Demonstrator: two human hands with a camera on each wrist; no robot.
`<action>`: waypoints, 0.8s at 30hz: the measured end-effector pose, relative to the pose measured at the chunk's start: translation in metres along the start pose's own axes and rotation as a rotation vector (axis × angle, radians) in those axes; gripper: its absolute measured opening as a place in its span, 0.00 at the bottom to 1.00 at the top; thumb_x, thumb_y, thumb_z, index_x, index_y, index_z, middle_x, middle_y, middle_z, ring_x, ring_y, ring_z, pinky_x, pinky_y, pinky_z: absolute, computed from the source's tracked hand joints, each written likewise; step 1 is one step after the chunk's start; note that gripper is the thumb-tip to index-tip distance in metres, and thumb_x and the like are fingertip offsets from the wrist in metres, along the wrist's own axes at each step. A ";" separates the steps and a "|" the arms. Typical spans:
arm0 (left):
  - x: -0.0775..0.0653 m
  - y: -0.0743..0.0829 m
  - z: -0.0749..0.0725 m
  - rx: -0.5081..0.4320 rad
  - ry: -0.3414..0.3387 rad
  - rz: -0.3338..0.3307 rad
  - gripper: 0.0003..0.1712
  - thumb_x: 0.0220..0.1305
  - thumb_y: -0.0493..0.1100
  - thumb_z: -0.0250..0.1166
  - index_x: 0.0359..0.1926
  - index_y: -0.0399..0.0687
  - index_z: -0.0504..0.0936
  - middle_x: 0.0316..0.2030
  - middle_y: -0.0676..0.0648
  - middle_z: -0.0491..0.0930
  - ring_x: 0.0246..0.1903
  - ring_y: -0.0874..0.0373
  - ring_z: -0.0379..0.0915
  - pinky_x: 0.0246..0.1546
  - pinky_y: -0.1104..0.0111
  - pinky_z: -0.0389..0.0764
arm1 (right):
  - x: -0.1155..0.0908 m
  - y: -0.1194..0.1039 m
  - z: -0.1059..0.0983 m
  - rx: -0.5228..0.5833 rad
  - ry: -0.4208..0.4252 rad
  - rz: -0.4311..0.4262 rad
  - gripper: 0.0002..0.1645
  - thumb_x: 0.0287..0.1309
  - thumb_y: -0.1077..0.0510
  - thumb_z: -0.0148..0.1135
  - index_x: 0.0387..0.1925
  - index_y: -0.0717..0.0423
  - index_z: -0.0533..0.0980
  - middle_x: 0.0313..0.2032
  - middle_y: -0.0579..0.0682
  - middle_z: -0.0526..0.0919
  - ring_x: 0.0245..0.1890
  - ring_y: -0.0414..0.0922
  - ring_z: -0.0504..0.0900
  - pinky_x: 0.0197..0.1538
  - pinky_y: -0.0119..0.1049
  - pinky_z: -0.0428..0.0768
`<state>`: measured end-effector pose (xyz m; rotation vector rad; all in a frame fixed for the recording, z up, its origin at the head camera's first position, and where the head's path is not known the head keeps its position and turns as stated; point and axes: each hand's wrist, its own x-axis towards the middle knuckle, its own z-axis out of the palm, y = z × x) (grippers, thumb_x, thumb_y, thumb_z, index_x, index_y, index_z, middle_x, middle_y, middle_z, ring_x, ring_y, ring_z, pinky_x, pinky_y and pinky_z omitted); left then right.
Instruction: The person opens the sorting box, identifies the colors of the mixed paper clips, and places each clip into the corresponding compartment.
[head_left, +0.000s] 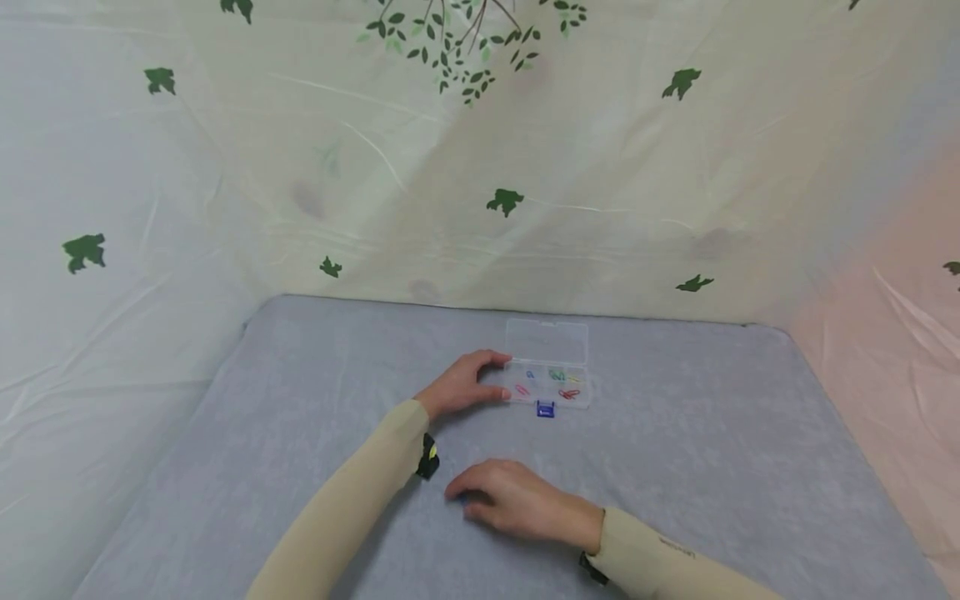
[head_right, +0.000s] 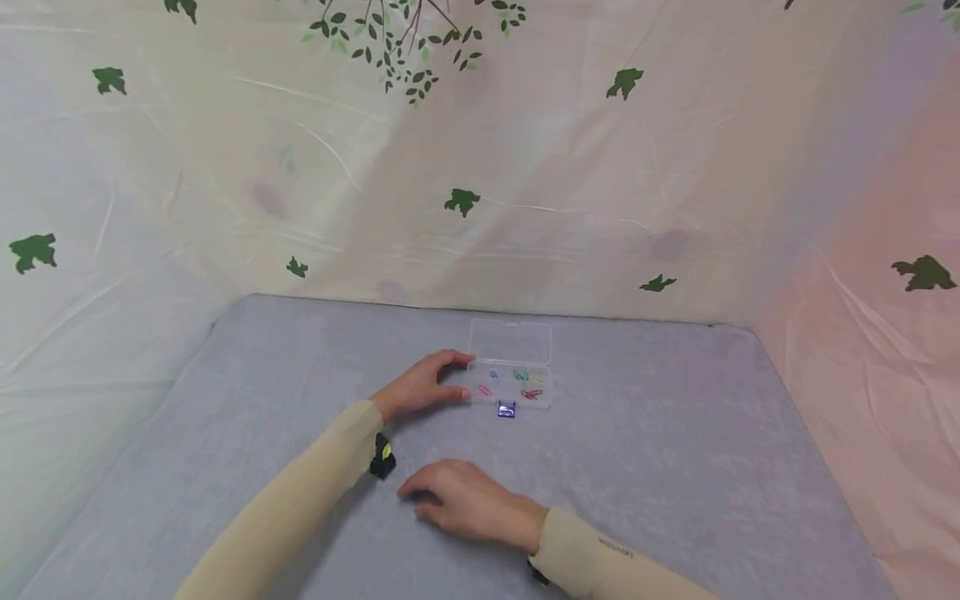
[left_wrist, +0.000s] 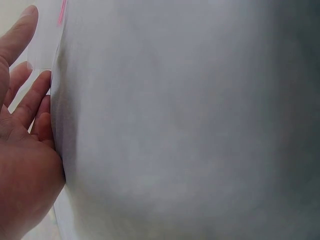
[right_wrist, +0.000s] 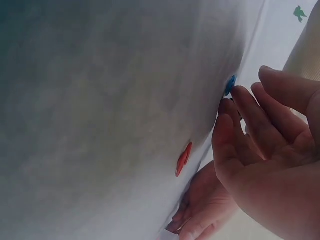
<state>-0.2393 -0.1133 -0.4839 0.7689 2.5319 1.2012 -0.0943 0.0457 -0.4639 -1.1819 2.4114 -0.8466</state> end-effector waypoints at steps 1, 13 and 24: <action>0.000 0.000 0.000 0.000 0.001 0.001 0.35 0.65 0.46 0.75 0.70 0.45 0.75 0.66 0.44 0.77 0.70 0.50 0.66 0.74 0.57 0.62 | 0.000 0.000 0.000 -0.002 -0.007 0.007 0.16 0.68 0.61 0.68 0.56 0.49 0.84 0.53 0.38 0.86 0.55 0.32 0.80 0.60 0.34 0.78; 0.000 0.000 -0.001 0.005 -0.003 0.015 0.35 0.66 0.46 0.74 0.70 0.43 0.74 0.66 0.43 0.76 0.70 0.49 0.66 0.74 0.57 0.62 | -0.005 0.004 -0.002 -0.066 0.005 0.005 0.15 0.66 0.62 0.69 0.53 0.49 0.85 0.51 0.39 0.85 0.54 0.36 0.80 0.60 0.38 0.78; 0.000 0.000 -0.001 0.008 -0.015 0.007 0.36 0.66 0.47 0.74 0.72 0.45 0.74 0.67 0.43 0.76 0.71 0.49 0.65 0.74 0.56 0.62 | -0.005 0.009 -0.002 -0.156 0.018 -0.010 0.14 0.65 0.62 0.70 0.51 0.48 0.85 0.50 0.40 0.81 0.52 0.37 0.78 0.58 0.35 0.77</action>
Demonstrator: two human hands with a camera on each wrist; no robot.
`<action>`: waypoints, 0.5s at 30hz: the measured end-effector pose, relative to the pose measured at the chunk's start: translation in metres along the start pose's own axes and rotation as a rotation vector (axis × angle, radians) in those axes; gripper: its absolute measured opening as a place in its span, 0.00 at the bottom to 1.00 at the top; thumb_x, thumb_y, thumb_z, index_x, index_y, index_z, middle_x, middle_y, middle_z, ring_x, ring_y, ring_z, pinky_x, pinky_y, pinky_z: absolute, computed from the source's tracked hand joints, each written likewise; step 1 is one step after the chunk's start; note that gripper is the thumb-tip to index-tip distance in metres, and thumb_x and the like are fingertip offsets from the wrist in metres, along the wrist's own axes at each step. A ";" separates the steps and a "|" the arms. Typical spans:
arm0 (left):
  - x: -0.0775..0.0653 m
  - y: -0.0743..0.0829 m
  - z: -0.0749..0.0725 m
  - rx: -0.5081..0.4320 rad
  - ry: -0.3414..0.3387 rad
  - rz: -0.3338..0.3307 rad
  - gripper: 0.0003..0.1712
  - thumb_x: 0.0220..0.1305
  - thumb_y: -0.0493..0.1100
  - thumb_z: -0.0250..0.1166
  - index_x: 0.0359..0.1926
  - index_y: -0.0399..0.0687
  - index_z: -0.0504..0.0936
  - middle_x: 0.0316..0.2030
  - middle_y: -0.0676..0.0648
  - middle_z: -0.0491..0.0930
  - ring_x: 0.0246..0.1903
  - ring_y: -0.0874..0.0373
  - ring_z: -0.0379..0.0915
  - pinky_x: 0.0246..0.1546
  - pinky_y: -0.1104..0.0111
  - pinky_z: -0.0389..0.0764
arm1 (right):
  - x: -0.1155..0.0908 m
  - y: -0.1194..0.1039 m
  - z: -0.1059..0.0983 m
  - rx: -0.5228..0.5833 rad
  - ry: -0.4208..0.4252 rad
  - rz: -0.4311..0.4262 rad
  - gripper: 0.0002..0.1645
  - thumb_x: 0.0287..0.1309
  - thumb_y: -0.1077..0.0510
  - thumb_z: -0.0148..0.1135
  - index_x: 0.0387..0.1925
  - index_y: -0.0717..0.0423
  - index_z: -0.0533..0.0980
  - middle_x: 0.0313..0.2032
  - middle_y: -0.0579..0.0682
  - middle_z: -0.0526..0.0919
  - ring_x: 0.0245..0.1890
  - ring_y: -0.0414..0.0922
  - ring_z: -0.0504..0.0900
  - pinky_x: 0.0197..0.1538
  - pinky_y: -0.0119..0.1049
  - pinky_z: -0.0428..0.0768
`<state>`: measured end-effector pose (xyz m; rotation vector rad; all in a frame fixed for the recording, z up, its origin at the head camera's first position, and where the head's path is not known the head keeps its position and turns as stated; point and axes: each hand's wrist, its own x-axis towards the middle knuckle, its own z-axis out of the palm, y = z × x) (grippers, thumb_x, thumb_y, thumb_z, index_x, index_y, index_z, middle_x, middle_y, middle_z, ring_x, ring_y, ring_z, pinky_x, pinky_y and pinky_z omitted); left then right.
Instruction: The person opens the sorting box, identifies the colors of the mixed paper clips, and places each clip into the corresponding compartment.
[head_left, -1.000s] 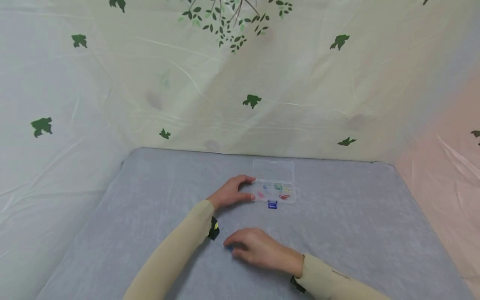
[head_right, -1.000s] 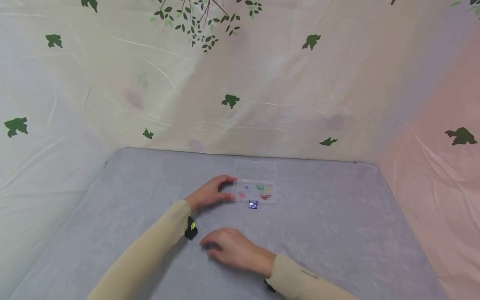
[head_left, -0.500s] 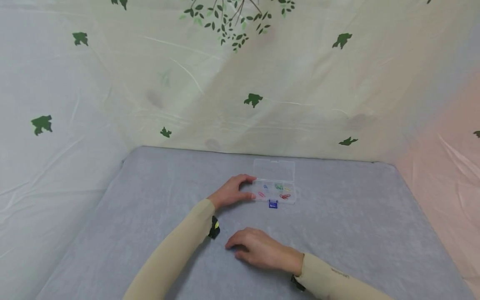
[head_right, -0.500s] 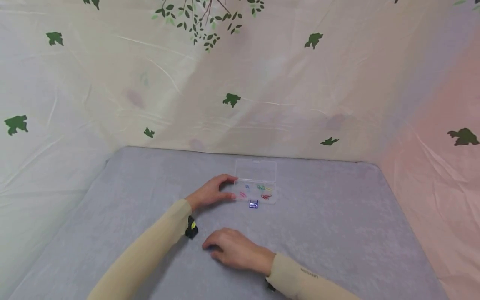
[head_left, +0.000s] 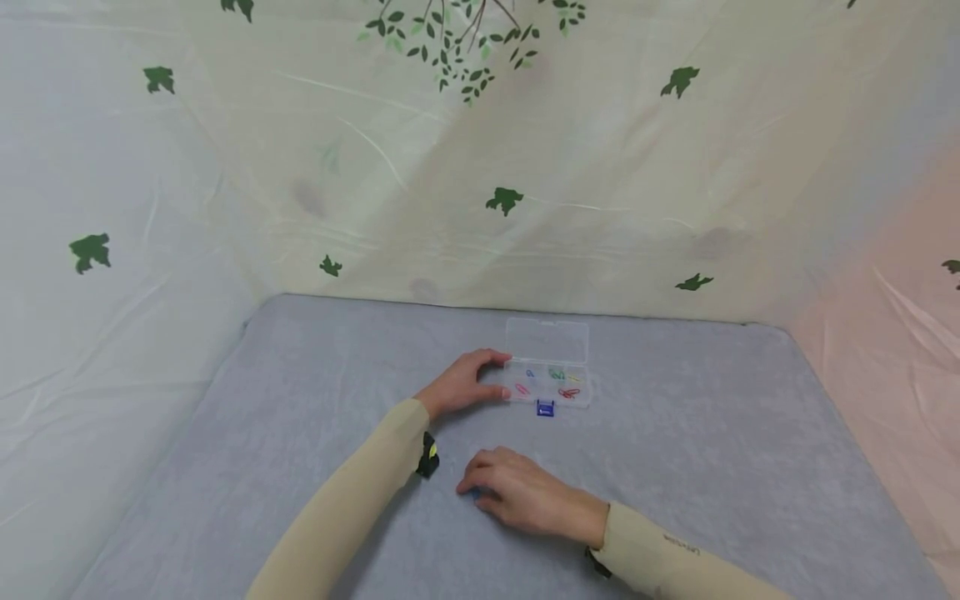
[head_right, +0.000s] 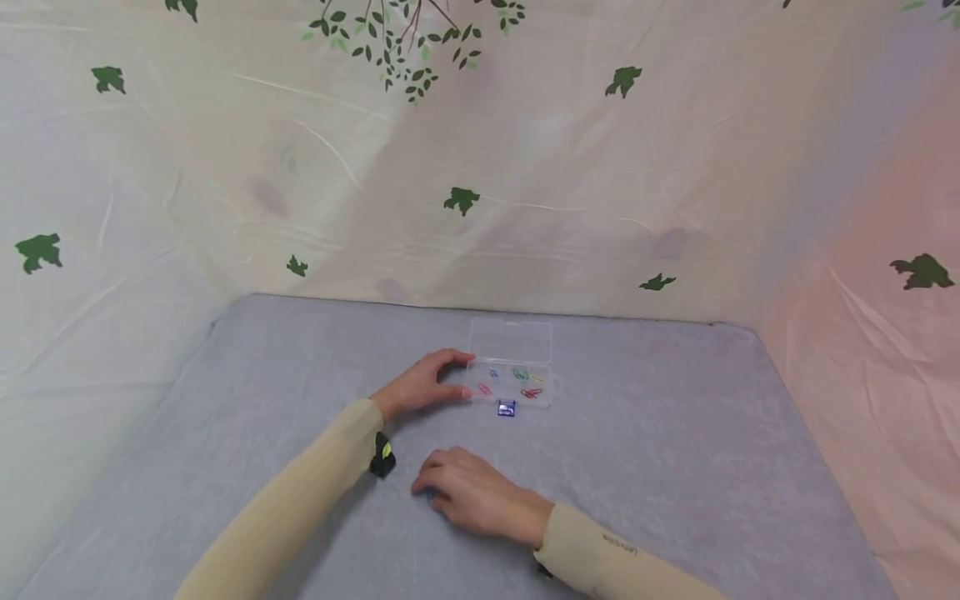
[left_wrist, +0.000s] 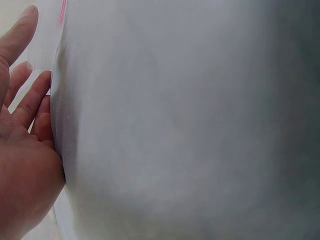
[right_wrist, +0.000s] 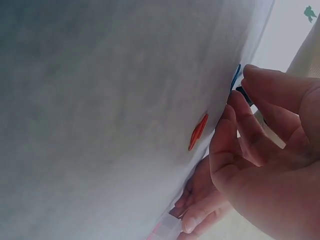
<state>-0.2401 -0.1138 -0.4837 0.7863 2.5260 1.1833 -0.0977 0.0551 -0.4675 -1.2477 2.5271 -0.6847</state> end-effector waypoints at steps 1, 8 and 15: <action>0.000 0.000 0.000 0.002 0.000 0.000 0.36 0.66 0.47 0.74 0.72 0.45 0.74 0.67 0.43 0.76 0.71 0.49 0.65 0.74 0.56 0.62 | 0.000 0.001 0.000 0.000 -0.002 0.007 0.14 0.66 0.62 0.70 0.51 0.48 0.86 0.50 0.39 0.81 0.52 0.37 0.78 0.58 0.36 0.77; 0.000 0.000 0.001 -0.001 0.009 0.004 0.36 0.66 0.48 0.74 0.72 0.45 0.74 0.66 0.43 0.76 0.71 0.49 0.66 0.74 0.56 0.62 | -0.001 0.005 0.000 -0.002 0.001 0.023 0.10 0.64 0.62 0.71 0.45 0.47 0.86 0.43 0.38 0.79 0.47 0.35 0.77 0.54 0.34 0.78; -0.001 0.001 0.002 0.004 0.015 0.010 0.36 0.66 0.47 0.74 0.71 0.44 0.74 0.66 0.43 0.76 0.70 0.48 0.66 0.74 0.56 0.62 | 0.001 0.005 0.001 -0.004 -0.015 0.059 0.05 0.63 0.60 0.72 0.36 0.46 0.84 0.37 0.36 0.77 0.40 0.34 0.75 0.48 0.33 0.78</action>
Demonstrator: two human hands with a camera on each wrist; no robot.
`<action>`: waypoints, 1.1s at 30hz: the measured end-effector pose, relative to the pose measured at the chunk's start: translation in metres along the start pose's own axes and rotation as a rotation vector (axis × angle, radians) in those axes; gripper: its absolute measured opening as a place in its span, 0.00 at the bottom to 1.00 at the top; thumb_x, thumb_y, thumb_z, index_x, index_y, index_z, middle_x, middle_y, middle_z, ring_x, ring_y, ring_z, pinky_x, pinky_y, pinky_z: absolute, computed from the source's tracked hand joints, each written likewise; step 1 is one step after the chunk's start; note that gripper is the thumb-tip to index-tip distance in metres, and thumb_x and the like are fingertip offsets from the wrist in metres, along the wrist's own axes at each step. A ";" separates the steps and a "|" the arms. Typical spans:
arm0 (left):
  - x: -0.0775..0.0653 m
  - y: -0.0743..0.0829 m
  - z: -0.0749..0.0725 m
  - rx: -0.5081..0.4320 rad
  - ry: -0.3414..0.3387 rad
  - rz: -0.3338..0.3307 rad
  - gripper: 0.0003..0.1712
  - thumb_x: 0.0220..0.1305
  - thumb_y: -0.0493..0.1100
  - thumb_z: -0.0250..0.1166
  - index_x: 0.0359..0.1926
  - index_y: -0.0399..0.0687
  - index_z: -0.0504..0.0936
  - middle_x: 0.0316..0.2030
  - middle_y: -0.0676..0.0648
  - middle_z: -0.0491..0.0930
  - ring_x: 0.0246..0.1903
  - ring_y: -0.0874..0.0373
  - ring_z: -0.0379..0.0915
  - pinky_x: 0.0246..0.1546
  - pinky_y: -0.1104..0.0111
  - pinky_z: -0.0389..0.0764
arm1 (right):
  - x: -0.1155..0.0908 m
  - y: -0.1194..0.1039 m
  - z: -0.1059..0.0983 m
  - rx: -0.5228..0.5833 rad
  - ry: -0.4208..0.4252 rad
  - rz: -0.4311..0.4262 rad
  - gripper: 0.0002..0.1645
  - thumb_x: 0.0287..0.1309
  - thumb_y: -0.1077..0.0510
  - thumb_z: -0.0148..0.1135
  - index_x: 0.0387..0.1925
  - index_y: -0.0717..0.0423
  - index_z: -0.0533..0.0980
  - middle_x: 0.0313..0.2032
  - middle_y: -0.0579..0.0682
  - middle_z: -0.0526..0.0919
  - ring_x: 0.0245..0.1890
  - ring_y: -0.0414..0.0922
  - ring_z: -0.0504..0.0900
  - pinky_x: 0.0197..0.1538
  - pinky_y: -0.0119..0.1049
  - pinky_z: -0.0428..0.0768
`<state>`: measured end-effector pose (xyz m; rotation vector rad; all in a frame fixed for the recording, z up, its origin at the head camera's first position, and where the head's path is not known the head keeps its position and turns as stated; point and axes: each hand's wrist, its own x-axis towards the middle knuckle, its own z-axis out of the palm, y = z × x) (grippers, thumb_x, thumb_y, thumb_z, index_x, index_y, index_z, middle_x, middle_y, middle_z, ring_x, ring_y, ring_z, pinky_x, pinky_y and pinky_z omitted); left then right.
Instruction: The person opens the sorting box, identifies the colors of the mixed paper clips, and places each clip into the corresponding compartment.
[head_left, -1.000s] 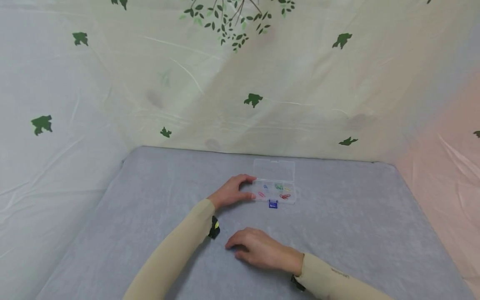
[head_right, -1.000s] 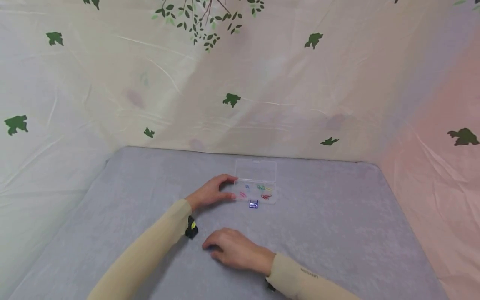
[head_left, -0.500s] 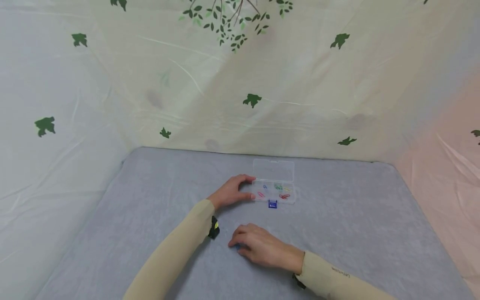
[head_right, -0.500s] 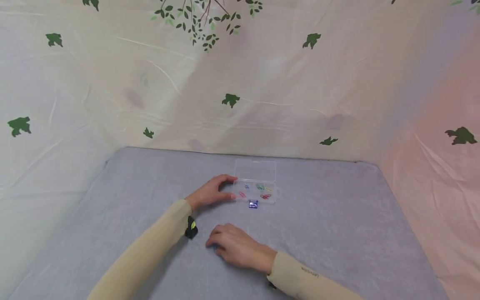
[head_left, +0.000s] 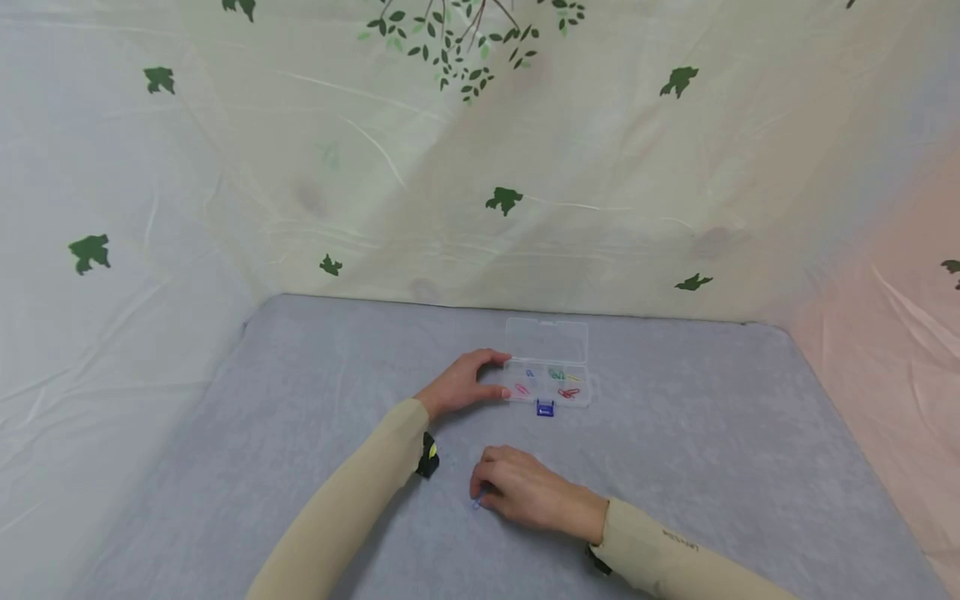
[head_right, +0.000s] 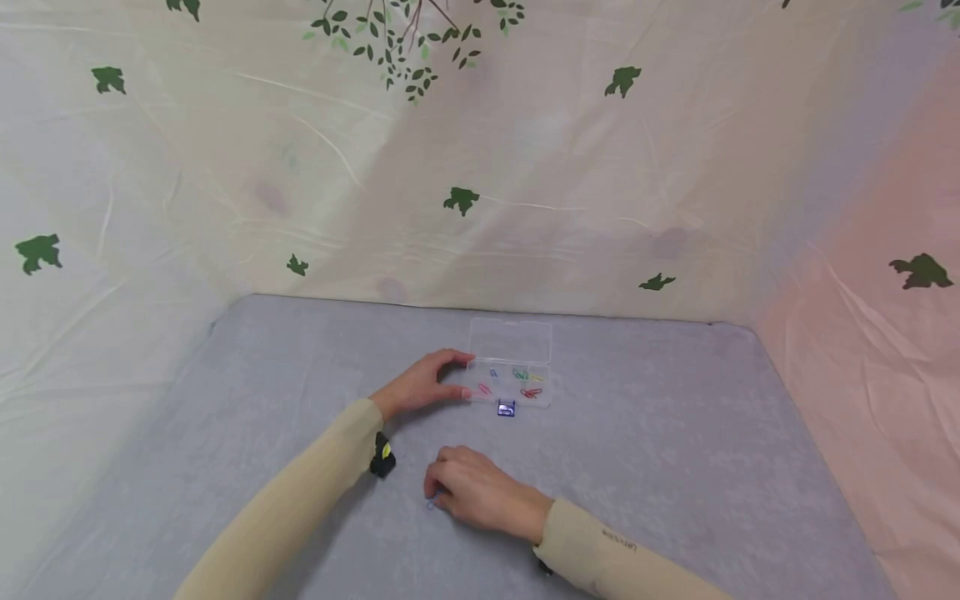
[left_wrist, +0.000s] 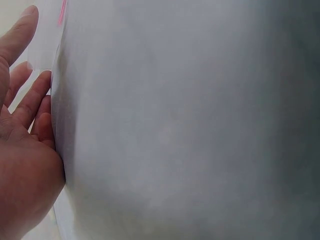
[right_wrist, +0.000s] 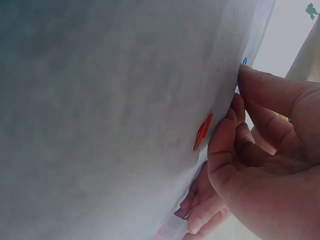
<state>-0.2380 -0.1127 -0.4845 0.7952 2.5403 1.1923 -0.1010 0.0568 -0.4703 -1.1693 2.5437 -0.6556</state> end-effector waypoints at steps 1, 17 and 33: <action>0.000 0.000 0.000 0.000 0.000 0.000 0.36 0.66 0.47 0.74 0.71 0.44 0.74 0.66 0.43 0.76 0.70 0.48 0.66 0.74 0.56 0.62 | 0.000 0.000 0.000 -0.005 0.000 0.003 0.05 0.63 0.60 0.72 0.35 0.46 0.83 0.36 0.35 0.76 0.39 0.34 0.75 0.47 0.32 0.78; 0.000 -0.001 -0.002 -0.020 -0.001 0.003 0.36 0.65 0.47 0.75 0.71 0.44 0.74 0.66 0.43 0.76 0.71 0.49 0.66 0.74 0.57 0.62 | -0.009 -0.004 -0.021 0.183 0.093 0.046 0.05 0.64 0.63 0.71 0.33 0.50 0.84 0.32 0.34 0.80 0.34 0.29 0.76 0.43 0.30 0.79; -0.001 0.001 -0.001 -0.020 -0.001 -0.013 0.36 0.66 0.48 0.74 0.71 0.44 0.74 0.66 0.44 0.76 0.70 0.49 0.66 0.73 0.56 0.63 | -0.024 0.013 -0.050 0.242 0.324 0.074 0.06 0.62 0.63 0.72 0.36 0.49 0.84 0.33 0.36 0.83 0.35 0.32 0.79 0.41 0.31 0.82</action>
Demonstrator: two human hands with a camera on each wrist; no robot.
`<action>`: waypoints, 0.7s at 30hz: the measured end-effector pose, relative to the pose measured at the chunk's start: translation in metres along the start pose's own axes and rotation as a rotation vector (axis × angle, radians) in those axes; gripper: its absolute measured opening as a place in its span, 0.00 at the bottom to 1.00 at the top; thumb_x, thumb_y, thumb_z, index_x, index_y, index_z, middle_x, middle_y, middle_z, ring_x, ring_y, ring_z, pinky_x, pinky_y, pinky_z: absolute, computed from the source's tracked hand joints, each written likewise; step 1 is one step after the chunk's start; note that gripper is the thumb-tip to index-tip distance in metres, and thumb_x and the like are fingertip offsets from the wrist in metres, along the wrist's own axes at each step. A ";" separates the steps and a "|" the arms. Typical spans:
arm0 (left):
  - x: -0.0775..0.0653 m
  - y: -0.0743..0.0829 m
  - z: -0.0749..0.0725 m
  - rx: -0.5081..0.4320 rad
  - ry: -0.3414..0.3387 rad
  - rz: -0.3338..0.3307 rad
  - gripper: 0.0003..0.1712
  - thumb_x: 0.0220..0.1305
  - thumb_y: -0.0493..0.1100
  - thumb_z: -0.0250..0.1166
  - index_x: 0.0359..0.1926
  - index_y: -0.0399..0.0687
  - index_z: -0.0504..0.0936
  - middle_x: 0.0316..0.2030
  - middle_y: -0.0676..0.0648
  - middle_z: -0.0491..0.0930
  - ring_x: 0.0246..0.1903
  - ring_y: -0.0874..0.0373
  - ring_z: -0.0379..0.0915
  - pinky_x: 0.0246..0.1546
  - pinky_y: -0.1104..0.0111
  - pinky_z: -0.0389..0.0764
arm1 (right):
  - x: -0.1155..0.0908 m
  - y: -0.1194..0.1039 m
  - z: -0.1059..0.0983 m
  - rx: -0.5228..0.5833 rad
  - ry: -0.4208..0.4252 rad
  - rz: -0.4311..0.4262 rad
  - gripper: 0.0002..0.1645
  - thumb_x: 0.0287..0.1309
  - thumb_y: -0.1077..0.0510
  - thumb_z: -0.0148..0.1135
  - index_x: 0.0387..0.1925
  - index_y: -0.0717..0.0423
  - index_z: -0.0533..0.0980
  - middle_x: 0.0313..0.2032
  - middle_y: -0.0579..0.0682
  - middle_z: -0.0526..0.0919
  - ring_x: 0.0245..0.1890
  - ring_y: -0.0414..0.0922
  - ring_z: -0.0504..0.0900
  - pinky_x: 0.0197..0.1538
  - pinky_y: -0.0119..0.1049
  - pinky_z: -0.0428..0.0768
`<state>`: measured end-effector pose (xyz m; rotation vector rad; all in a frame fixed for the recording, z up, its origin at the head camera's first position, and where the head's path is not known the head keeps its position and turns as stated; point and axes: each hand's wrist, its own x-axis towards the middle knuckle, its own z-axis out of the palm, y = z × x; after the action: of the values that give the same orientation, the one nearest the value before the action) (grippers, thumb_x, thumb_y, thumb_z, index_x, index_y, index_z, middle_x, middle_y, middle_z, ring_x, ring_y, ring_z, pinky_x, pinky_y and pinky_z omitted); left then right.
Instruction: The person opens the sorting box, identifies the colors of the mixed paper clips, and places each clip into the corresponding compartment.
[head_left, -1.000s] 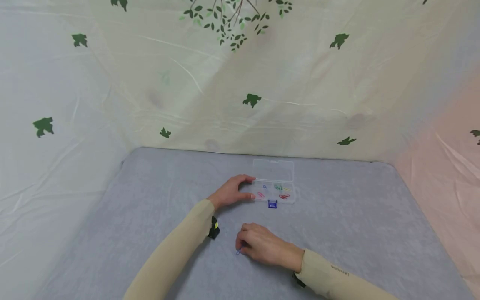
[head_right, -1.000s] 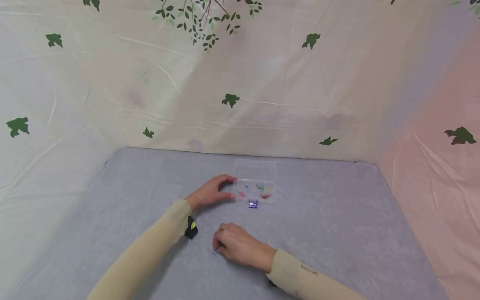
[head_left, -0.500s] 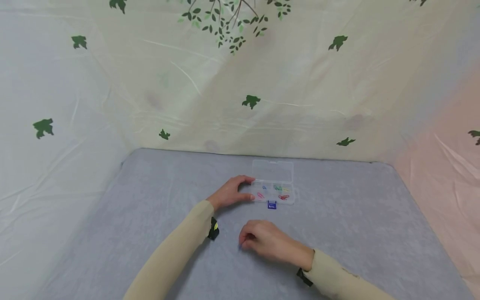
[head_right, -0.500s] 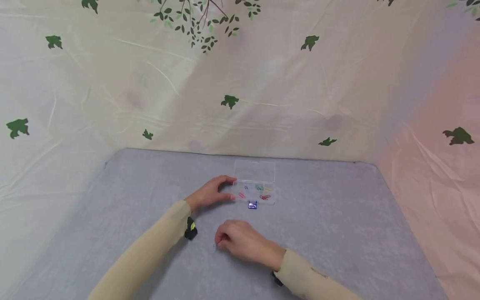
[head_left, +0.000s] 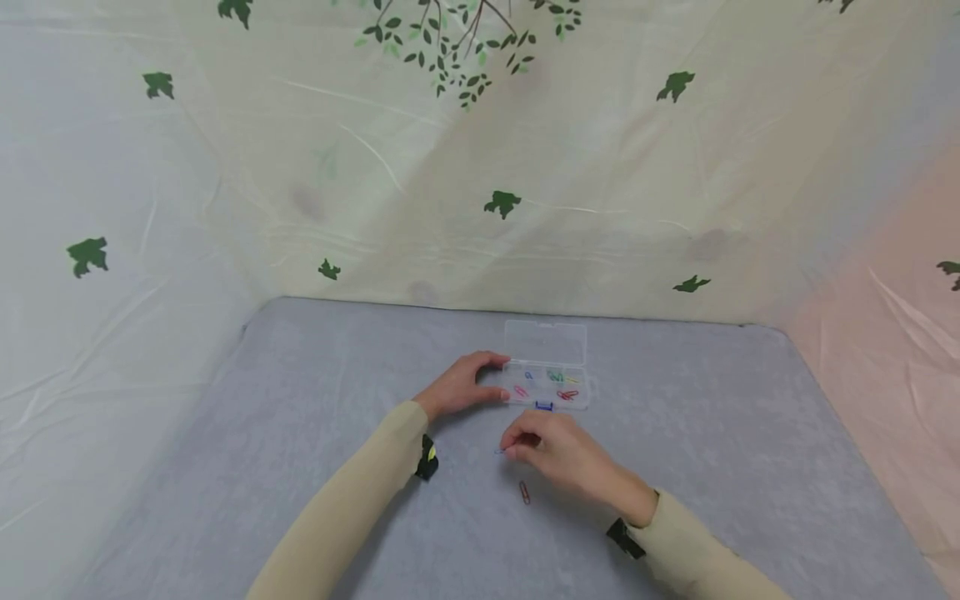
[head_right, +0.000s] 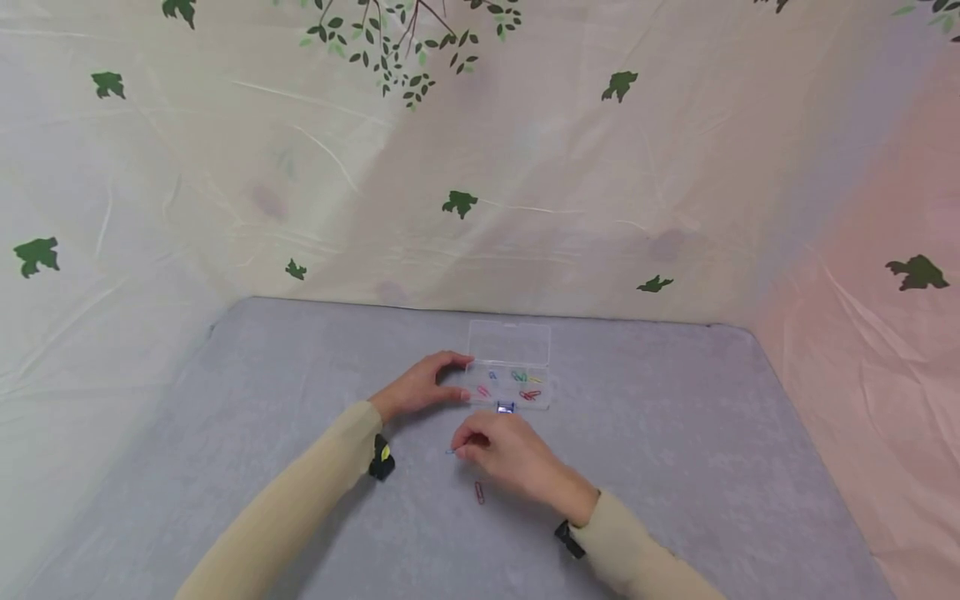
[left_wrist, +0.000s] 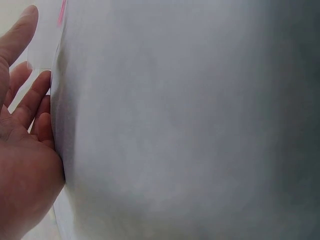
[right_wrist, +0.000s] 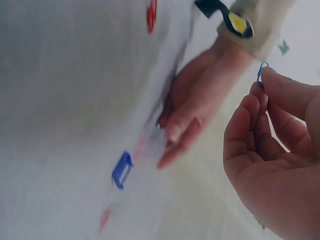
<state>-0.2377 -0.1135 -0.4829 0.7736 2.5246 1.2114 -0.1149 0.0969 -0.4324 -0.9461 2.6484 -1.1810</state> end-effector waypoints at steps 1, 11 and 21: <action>0.000 0.000 0.000 0.002 0.002 0.001 0.36 0.66 0.48 0.74 0.70 0.44 0.75 0.66 0.44 0.76 0.70 0.49 0.66 0.73 0.56 0.63 | 0.000 0.001 -0.003 0.001 0.017 -0.001 0.06 0.62 0.63 0.73 0.36 0.49 0.84 0.34 0.36 0.83 0.35 0.32 0.79 0.41 0.32 0.82; 0.001 -0.001 0.001 0.022 -0.003 0.001 0.36 0.66 0.48 0.74 0.71 0.44 0.74 0.66 0.44 0.76 0.70 0.50 0.67 0.73 0.56 0.63 | 0.007 0.008 -0.027 0.017 0.172 0.077 0.04 0.63 0.64 0.72 0.40 0.55 0.86 0.36 0.40 0.86 0.36 0.39 0.82 0.40 0.37 0.83; 0.002 -0.003 0.001 0.018 -0.013 -0.023 0.37 0.66 0.49 0.74 0.73 0.47 0.73 0.67 0.45 0.75 0.71 0.51 0.64 0.75 0.57 0.60 | 0.019 0.022 -0.040 -0.009 0.307 0.142 0.04 0.66 0.65 0.69 0.41 0.58 0.85 0.39 0.48 0.87 0.38 0.44 0.83 0.42 0.38 0.83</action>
<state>-0.2403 -0.1130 -0.4854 0.7515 2.5304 1.1739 -0.1540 0.1226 -0.4171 -0.6058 2.8972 -1.3787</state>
